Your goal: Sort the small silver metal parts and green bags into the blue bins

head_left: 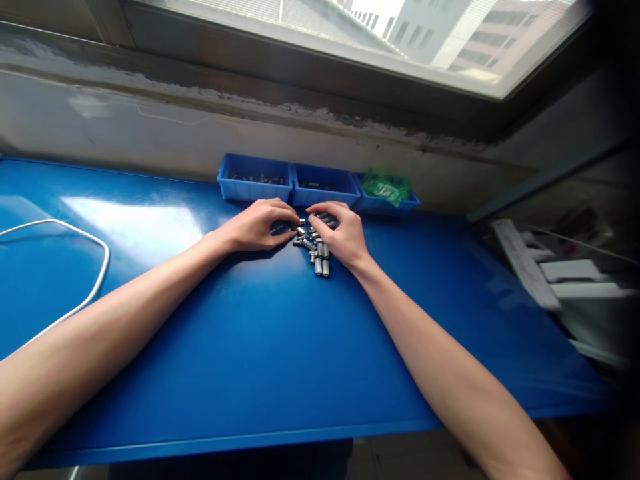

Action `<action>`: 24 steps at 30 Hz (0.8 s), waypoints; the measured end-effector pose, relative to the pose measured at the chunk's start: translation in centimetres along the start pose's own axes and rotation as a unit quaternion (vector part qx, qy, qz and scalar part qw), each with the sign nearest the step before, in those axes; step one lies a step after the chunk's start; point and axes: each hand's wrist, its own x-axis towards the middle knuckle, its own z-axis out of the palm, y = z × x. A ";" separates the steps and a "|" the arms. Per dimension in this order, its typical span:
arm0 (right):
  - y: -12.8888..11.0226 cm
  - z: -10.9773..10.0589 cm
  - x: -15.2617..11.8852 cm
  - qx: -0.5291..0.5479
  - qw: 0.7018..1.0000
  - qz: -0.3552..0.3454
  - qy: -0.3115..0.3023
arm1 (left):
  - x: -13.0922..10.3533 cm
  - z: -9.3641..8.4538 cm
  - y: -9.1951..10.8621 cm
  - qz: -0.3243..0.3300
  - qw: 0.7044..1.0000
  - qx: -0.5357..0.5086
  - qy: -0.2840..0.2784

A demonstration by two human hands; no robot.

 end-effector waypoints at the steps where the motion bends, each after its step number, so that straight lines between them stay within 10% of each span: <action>1: 0.0 0.1 -0.1 -0.013 1.000 -0.006 -0.014 | 0.0 0.0 -0.1 -0.006 1.000 -0.004 0.007; 14: 0.5 0.6 0.0 -0.030 0.999 -0.021 -0.039 | 0.0 -0.2 0.3 -0.035 0.999 0.005 0.024; 24: 0.1 0.5 0.0 0.228 0.971 0.063 0.023 | 0.0 -0.3 0.1 -0.055 0.998 -0.001 0.026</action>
